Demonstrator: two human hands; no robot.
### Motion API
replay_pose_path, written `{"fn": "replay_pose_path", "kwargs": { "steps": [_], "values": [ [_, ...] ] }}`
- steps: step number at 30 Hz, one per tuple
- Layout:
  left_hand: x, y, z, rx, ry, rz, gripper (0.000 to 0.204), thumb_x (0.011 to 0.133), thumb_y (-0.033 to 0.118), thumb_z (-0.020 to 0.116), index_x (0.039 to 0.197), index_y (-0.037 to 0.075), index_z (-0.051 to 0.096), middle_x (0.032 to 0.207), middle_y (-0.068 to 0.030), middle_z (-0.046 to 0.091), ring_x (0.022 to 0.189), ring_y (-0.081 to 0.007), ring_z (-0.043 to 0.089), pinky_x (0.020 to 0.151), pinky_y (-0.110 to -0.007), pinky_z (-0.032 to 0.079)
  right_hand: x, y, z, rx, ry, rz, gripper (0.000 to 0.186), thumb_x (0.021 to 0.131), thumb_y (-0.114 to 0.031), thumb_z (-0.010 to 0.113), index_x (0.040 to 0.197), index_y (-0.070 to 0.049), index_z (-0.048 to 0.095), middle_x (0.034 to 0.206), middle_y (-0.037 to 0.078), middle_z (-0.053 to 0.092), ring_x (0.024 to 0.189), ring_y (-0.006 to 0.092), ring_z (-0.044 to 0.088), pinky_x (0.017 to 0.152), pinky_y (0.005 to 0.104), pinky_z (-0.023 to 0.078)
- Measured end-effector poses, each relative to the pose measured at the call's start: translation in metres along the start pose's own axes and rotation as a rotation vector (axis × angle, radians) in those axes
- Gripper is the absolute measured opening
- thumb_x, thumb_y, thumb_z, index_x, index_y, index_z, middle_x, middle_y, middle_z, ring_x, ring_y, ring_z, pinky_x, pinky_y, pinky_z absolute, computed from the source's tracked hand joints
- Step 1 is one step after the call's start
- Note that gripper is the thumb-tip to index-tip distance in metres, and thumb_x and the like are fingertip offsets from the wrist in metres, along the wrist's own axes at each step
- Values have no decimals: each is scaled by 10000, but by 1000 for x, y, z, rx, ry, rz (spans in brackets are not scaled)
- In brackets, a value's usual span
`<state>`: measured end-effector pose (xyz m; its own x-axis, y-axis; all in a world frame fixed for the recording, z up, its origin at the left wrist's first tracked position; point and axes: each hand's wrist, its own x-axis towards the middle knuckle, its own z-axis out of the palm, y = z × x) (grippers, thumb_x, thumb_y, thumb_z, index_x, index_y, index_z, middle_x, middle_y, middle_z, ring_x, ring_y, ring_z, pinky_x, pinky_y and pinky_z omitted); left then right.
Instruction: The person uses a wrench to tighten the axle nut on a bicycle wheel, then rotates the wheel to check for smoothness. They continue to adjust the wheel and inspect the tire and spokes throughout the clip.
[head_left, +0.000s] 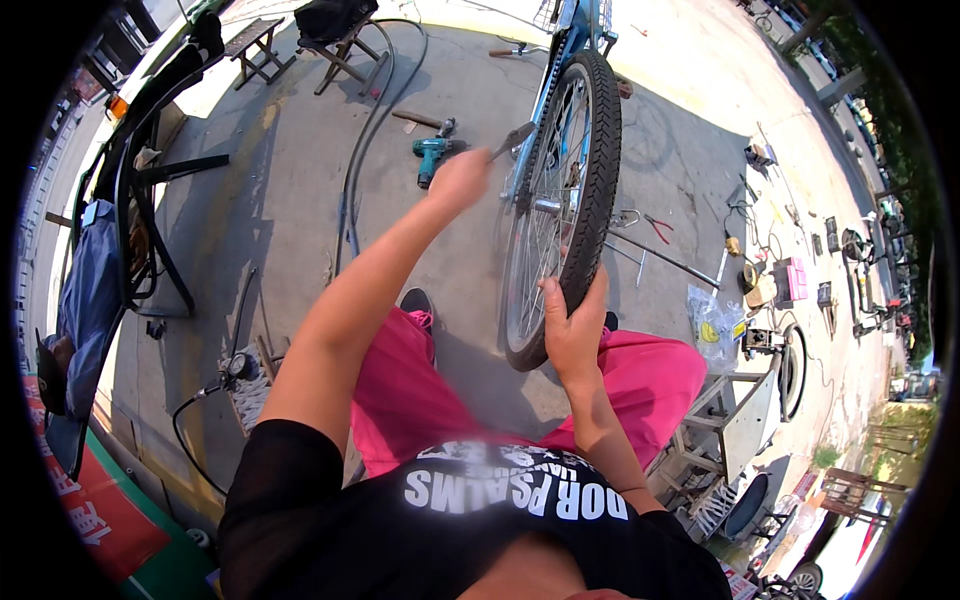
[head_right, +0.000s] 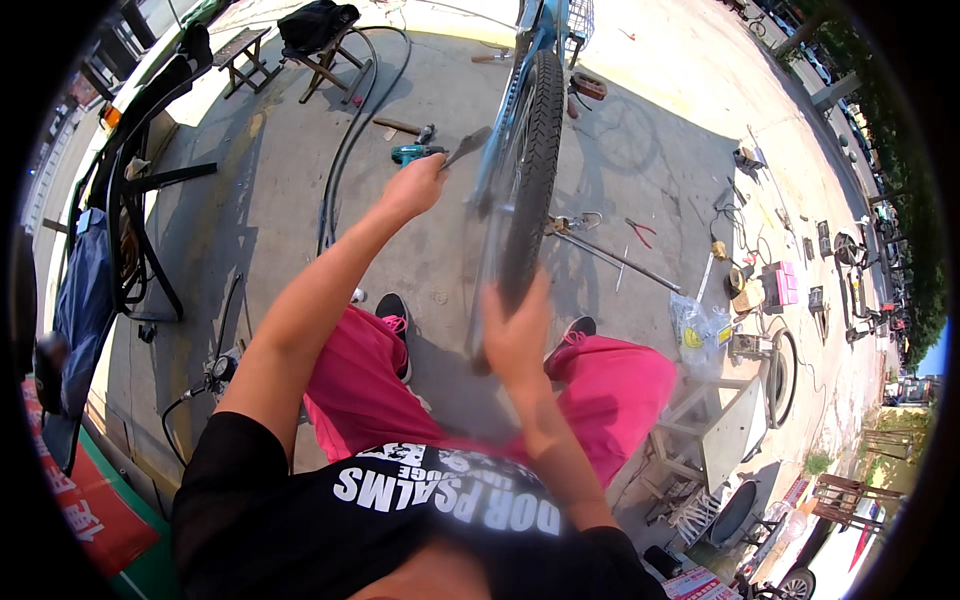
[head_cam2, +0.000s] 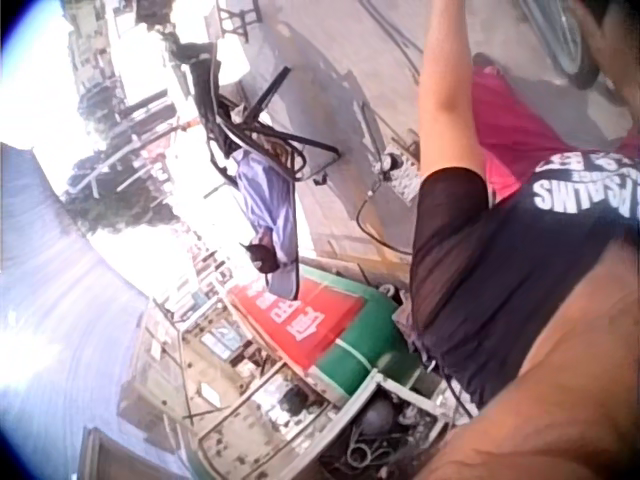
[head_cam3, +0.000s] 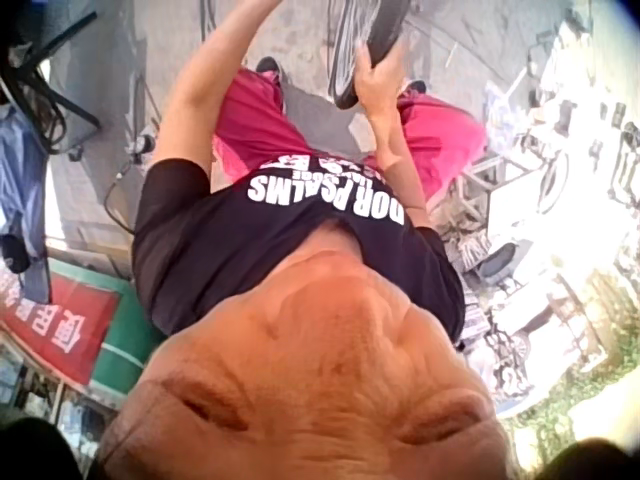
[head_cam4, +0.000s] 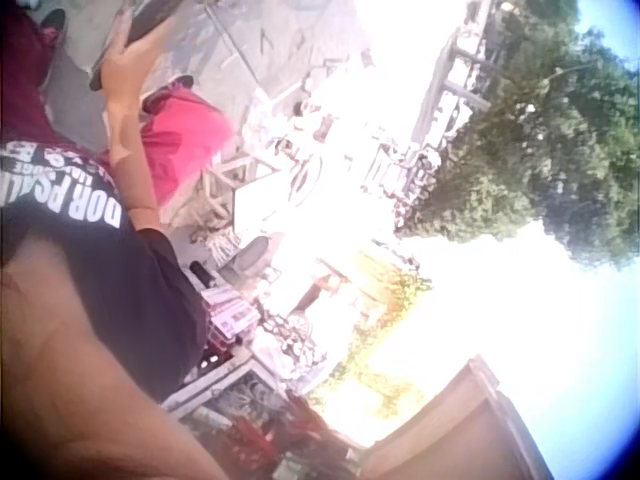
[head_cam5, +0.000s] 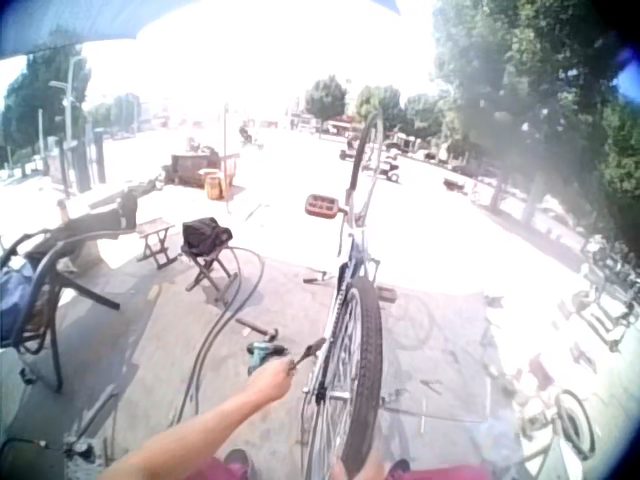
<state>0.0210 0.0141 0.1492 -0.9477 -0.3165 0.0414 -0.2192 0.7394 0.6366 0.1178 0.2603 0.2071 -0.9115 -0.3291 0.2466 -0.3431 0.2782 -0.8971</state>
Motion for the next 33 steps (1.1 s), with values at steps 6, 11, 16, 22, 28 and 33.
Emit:
{"fn": "replay_pose_path", "kwargs": {
  "steps": [6, 11, 16, 22, 28, 33],
  "values": [
    [21, 12, 34, 40, 50, 104, 117, 873, 112, 471, 942, 50, 541, 900, -187, 624, 884, -403, 585, 716, -501, 452, -5, 1, -6, -17, -36, 36, 520, 932, -170, 547, 1328, 45, 287, 1238, 156, 519, 858, 150, 614, 784, 288, 477],
    [26, 24, 28, 169, 28, 124, 148, 817, 43, 468, 936, 56, 556, 909, -175, 635, 861, -374, 621, 705, -484, 488, -3, -5, -3, 40, -36, 10, 529, 929, -172, 549, 1323, 55, 278, 1234, 171, 519, 856, 139, 602, 790, 281, 467],
    [31, 27, 25, 193, -4, 149, 137, 813, 57, 475, 927, 51, 552, 909, -180, 634, 860, -381, 621, 711, -477, 493, -3, -5, -4, 35, -57, 43, 525, 925, -166, 548, 1318, 57, 282, 1237, 176, 516, 861, 133, 597, 813, 289, 458],
    [32, 18, 31, 142, -32, 100, 170, 873, 143, 475, 973, 41, 567, 927, -184, 639, 894, -384, 611, 737, -484, 481, -2, -6, -4, 46, -43, 33, 530, 919, -149, 551, 1319, 59, 272, 1252, 177, 506, 854, 134, 594, 832, 294, 450],
    [26, 16, 30, 20, 43, 116, 187, 915, 208, 488, 952, 35, 547, 904, -201, 621, 889, -407, 578, 727, -501, 441, -5, 6, -1, 35, -13, -8, 515, 919, -153, 552, 1304, 57, 282, 1240, 181, 515, 844, 141, 595, 785, 290, 466],
    [22, 3, 33, 45, -4, 109, 183, 922, 201, 482, 910, 20, 513, 865, -208, 605, 867, -417, 563, 715, -507, 422, -6, 3, 0, 48, 5, 40, 560, 884, -148, 595, 1324, 42, 307, 1190, 153, 556, 894, 174, 602, 812, 309, 470]
  ]
}}
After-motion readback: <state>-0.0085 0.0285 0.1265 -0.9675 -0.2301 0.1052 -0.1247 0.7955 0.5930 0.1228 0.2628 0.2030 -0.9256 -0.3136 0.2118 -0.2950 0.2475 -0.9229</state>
